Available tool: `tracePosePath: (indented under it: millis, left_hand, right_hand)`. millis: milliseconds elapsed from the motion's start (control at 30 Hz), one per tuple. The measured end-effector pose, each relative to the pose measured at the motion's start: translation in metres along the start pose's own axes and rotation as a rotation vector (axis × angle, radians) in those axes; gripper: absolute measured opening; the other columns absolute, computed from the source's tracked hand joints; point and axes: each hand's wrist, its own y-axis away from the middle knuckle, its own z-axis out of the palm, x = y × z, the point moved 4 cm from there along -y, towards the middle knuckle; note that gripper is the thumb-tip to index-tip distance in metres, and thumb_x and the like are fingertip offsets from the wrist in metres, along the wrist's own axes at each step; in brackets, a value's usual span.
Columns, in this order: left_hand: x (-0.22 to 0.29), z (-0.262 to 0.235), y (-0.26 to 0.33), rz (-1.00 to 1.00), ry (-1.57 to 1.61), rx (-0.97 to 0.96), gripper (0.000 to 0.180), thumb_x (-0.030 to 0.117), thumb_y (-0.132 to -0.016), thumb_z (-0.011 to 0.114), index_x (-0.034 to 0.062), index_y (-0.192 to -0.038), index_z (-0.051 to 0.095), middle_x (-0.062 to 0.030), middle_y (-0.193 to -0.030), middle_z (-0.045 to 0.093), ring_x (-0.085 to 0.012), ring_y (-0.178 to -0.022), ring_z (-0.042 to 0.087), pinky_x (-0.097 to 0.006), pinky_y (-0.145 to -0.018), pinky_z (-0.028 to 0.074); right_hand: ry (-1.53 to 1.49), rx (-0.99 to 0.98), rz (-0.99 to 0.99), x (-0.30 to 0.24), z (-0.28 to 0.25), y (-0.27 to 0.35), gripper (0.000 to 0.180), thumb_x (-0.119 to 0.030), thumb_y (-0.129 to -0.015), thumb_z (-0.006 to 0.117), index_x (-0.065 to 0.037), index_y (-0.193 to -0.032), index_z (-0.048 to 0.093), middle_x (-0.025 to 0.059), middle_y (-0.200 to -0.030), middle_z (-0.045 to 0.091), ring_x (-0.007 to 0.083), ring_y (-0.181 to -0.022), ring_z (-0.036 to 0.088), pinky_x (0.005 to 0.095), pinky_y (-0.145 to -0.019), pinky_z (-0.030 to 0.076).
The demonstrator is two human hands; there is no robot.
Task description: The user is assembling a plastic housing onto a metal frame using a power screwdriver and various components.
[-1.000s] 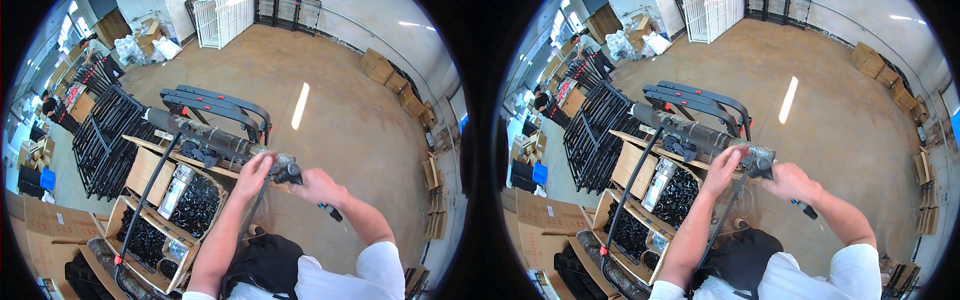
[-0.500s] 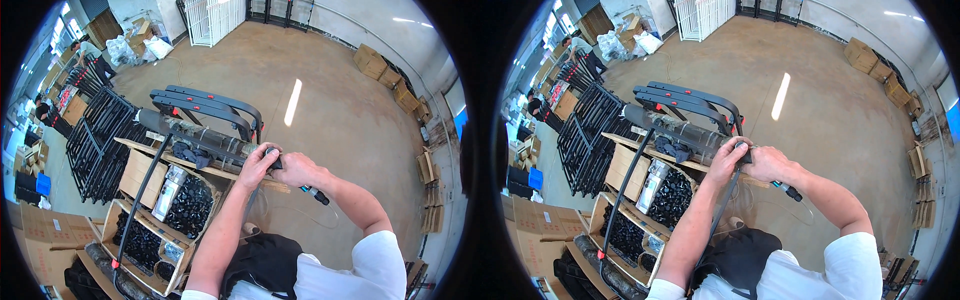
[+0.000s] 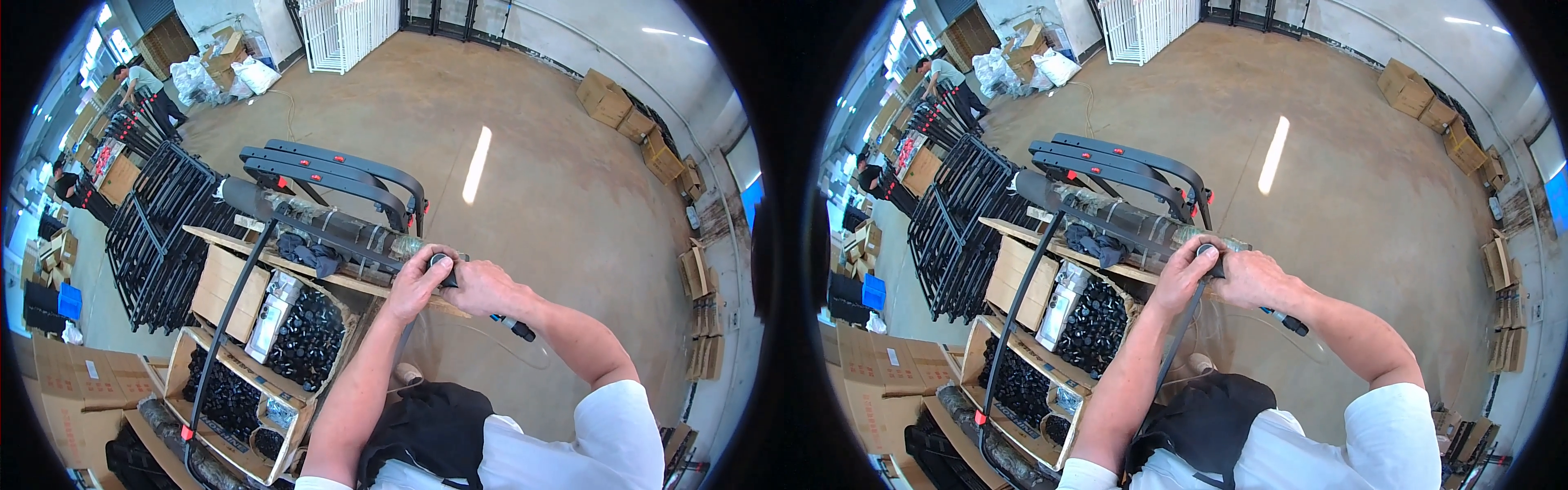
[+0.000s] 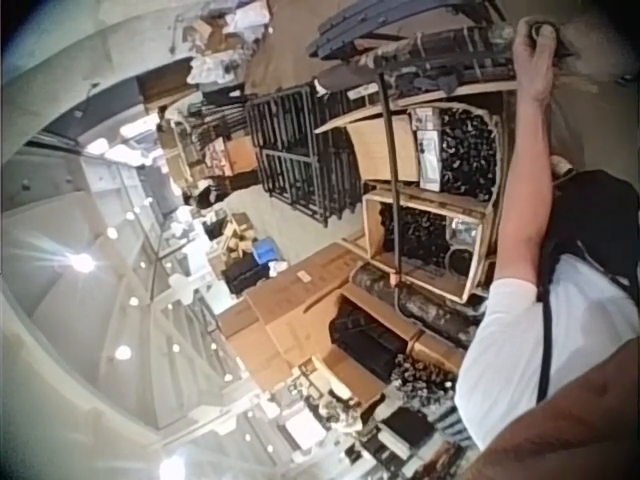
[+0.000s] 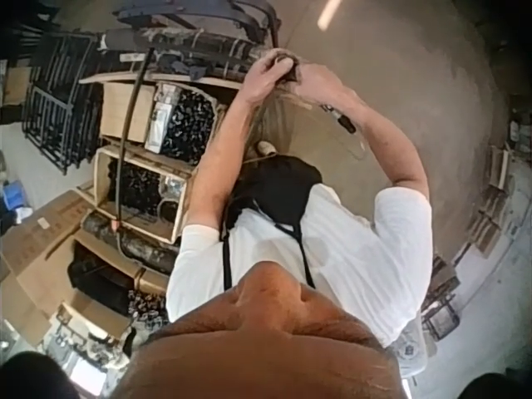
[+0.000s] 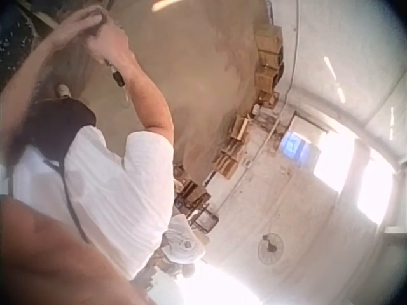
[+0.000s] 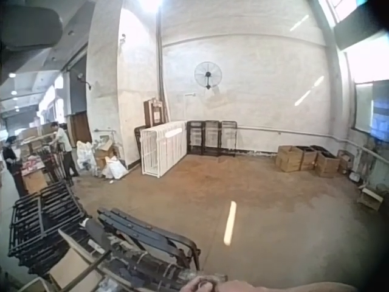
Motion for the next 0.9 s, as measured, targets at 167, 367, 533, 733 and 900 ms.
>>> tracePosePath:
  millis: [167, 367, 533, 733, 900]
  left_hand:
    - [-0.004, -0.001, 0.004, -0.024, 0.005, 0.002, 0.024, 0.022, -0.107, 0.064, 0.0042, -0.124, 0.067, -0.0022, -0.114, 0.067, -0.0109, -0.105, 0.060, -0.031, -0.096, 0.051]
    - [-0.013, -0.007, 0.004, -0.042, 0.044, 0.004, 0.025, 0.023, -0.107, 0.062, 0.0045, -0.123, 0.066, -0.0015, -0.113, 0.067, -0.0096, -0.105, 0.059, -0.030, -0.096, 0.048]
    - [-0.021, -0.012, -0.003, -0.031, 0.122, -0.049, 0.026, 0.023, -0.105, 0.064, 0.0044, -0.122, 0.067, -0.0013, -0.111, 0.067, -0.0095, -0.103, 0.060, -0.029, -0.093, 0.049]
    - [-0.018, -0.013, -0.004, -0.085, 0.150, -0.057, 0.026, 0.025, -0.102, 0.071, 0.0052, -0.119, 0.069, -0.0019, -0.107, 0.068, -0.0110, -0.100, 0.061, -0.030, -0.090, 0.050]
    - [-0.012, -0.005, -0.008, -0.097, 0.181, -0.089, 0.026, 0.025, -0.102, 0.071, 0.0051, -0.119, 0.069, -0.0026, -0.109, 0.069, -0.0116, -0.101, 0.062, -0.030, -0.090, 0.050]
  right_hand:
    - [0.011, -0.029, 0.044, 0.002, 0.007, -0.003, 0.050, -0.042, -0.096, 0.065, 0.008, -0.094, 0.071, 0.0255, -0.086, 0.074, 0.0423, -0.082, 0.074, 0.0514, -0.077, 0.058]
    - [-0.047, -0.093, 0.142, 0.007, 0.020, -0.014, 0.042, -0.033, -0.086, 0.063, 0.007, -0.096, 0.072, 0.0233, -0.089, 0.075, 0.0384, -0.087, 0.075, 0.0487, -0.080, 0.058]
    - [-0.167, -0.042, 0.169, 0.009, 0.024, -0.021, 0.031, -0.025, -0.075, 0.072, 0.000, -0.094, 0.072, 0.0145, -0.083, 0.073, 0.0284, -0.079, 0.071, 0.0419, -0.070, 0.056]
    - [-0.210, -0.061, 0.255, 0.006, 0.027, -0.023, 0.027, -0.016, -0.072, 0.071, 0.001, -0.092, 0.073, 0.0141, -0.087, 0.073, 0.0262, -0.083, 0.071, 0.0407, -0.073, 0.056]
    - [-0.307, 0.012, 0.278, 0.011, 0.026, -0.019, 0.020, -0.010, -0.066, 0.076, 0.000, -0.082, 0.069, 0.0096, -0.075, 0.068, 0.0210, -0.071, 0.065, 0.0368, -0.062, 0.050]
